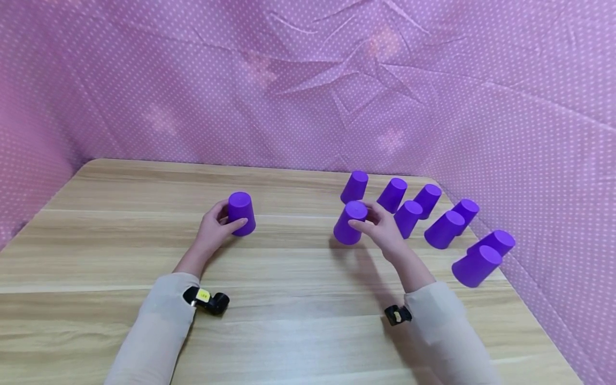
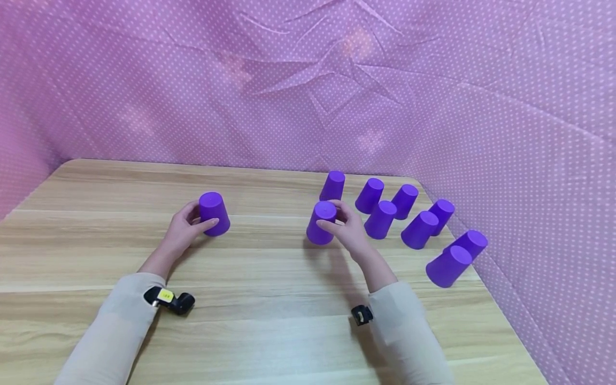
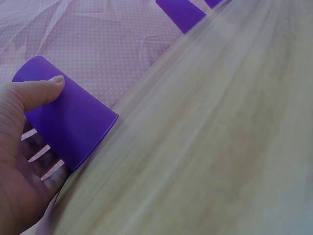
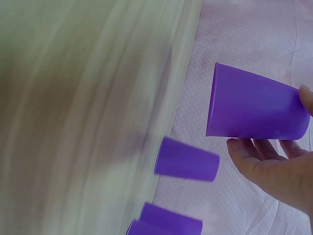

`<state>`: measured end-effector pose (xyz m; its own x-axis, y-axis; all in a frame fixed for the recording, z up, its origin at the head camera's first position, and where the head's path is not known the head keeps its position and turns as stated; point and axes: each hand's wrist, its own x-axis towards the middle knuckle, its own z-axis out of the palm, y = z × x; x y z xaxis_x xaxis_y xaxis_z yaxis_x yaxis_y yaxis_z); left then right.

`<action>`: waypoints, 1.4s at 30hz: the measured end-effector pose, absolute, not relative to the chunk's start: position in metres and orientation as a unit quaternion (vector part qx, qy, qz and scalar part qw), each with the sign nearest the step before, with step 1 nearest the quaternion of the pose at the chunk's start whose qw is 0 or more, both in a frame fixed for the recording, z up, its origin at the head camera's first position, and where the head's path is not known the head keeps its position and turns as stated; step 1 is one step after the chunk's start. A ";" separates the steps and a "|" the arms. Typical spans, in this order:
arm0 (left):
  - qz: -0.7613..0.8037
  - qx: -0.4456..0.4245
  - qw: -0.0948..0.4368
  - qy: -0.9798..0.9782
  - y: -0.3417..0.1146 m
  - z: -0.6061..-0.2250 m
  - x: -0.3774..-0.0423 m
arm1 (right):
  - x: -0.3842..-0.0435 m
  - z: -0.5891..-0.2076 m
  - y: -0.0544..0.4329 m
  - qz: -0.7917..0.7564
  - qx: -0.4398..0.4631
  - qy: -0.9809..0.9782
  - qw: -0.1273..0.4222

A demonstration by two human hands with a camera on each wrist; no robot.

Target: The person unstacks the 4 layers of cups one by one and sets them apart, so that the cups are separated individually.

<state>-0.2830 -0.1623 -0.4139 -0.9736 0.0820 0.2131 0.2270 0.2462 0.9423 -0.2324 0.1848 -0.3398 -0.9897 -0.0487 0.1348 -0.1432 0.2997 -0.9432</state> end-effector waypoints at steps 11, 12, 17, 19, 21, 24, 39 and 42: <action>-0.600 -0.094 0.061 -0.792 -0.163 -0.415 -0.283 | -0.222 -0.344 0.221 0.593 0.034 -0.802 0.067; -0.600 -0.094 0.061 -0.792 -0.163 -0.416 -0.283 | -0.221 -0.344 0.224 0.595 0.038 -0.800 0.070; -0.607 -0.094 0.068 -0.787 -0.163 -0.417 -0.284 | -0.213 -0.344 0.243 0.597 0.041 -0.797 0.080; -0.607 -0.094 0.069 -0.786 -0.163 -0.417 -0.284 | -0.210 -0.344 0.249 0.598 0.034 -0.796 0.083; -0.606 -0.093 0.069 -0.787 -0.163 -0.417 -0.284 | -0.207 -0.343 0.255 0.601 0.031 -0.794 0.087; -0.606 -0.092 0.068 -0.787 -0.163 -0.416 -0.284 | -0.205 -0.345 0.264 0.608 0.026 -0.789 0.085; -0.608 -0.090 0.057 -0.787 -0.163 -0.417 -0.288 | -0.246 -0.433 0.370 0.673 0.026 -0.730 0.118; -0.603 -0.091 0.062 -0.790 -0.162 -0.417 -0.288 | -0.244 -0.434 0.376 0.658 -0.001 -0.742 0.129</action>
<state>-0.2876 -0.1623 -0.4167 -0.9759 0.0690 0.2069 0.2178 0.2557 0.9419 -0.2438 0.3759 -0.4343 -0.9667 0.1713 0.1902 -0.1685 0.1332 -0.9767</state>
